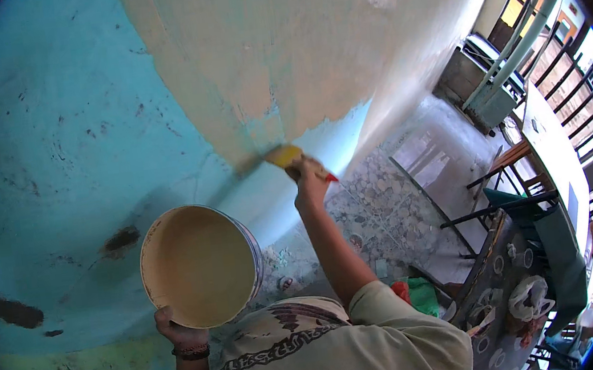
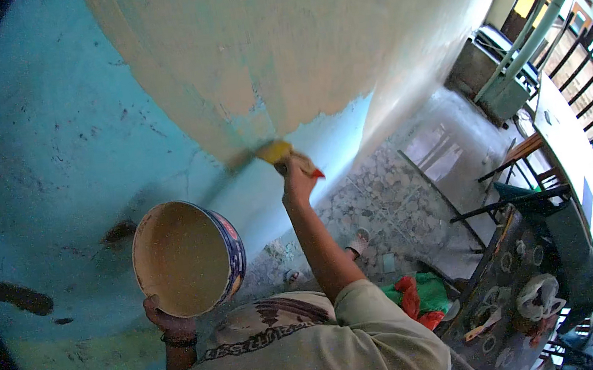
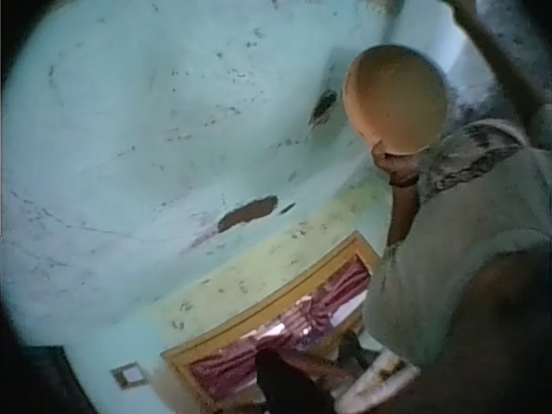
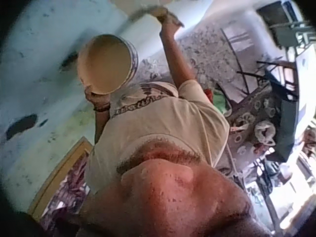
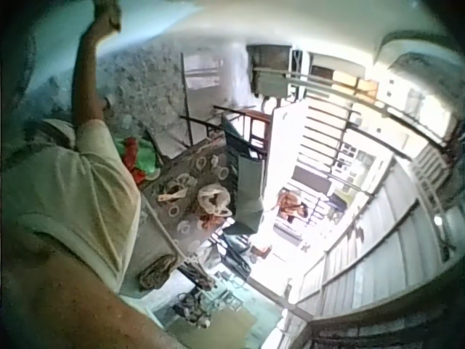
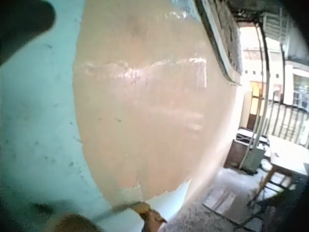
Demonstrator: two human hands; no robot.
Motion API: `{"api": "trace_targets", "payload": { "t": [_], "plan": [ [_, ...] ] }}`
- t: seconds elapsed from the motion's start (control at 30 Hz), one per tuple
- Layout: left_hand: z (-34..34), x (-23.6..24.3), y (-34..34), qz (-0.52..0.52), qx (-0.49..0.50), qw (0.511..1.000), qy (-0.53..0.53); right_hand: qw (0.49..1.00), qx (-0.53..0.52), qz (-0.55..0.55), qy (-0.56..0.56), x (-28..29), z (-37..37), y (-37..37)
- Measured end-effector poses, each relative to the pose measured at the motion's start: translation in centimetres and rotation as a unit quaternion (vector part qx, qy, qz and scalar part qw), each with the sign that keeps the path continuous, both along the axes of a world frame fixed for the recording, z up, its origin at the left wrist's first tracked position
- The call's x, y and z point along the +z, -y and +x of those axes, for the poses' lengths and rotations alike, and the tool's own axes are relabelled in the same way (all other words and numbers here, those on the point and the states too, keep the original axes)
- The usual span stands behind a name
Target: The person paints a blue wall with a brush, dipping it into a bucket of tan paint and applying the paint to the wall.
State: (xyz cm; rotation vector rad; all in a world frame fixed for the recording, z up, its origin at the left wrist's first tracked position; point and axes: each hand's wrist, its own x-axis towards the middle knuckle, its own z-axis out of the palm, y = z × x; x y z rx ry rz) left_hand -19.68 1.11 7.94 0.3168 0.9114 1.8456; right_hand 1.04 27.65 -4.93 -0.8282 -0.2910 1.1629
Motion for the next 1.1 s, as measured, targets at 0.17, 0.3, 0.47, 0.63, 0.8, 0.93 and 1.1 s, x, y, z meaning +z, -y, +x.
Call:
{"api": "trace_targets", "payload": {
  "t": [0.17, 0.3, 0.47, 0.63, 0.8, 0.93, 1.1],
  "plan": [
    [-1.8, -2.6, 1.4, 0.0, -0.012, 1.0, 0.014, 0.988, 0.011, 0.148, -0.044, 17.6, -0.2, -0.1],
    [-1.3, -2.5, 0.9, -0.007, -0.017, 0.999, 0.035, 0.977, -0.034, 0.198, -0.073, 17.1, -0.4, -1.1],
    [-0.4, -1.4, 0.0, 0.012, -0.047, 0.998, 0.028, 0.998, -0.014, 0.037, -0.054, 1.0, 0.2, -0.2],
    [-0.6, -1.6, 0.3, -0.003, -0.053, 0.998, 0.016, 0.998, -0.007, 0.06, -0.032, 6.7, 0.2, -0.1],
    [-1.2, -2.9, 0.7, -0.013, -0.031, 0.999, 0.025, 0.974, -0.037, 0.22, -0.045, 17.6, 0.7, -1.6],
    [-1.0, -2.2, 0.7, -0.035, -0.04, 0.998, 0.019, 0.989, -0.051, 0.125, -0.058, 8.5, -0.1, -1.8],
    [-0.5, -1.1, 0.5, 0.006, -0.059, 0.998, 0.017, 0.995, -0.054, 0.085, -0.021, 5.4, 1.1, 0.3]
  ]
}}
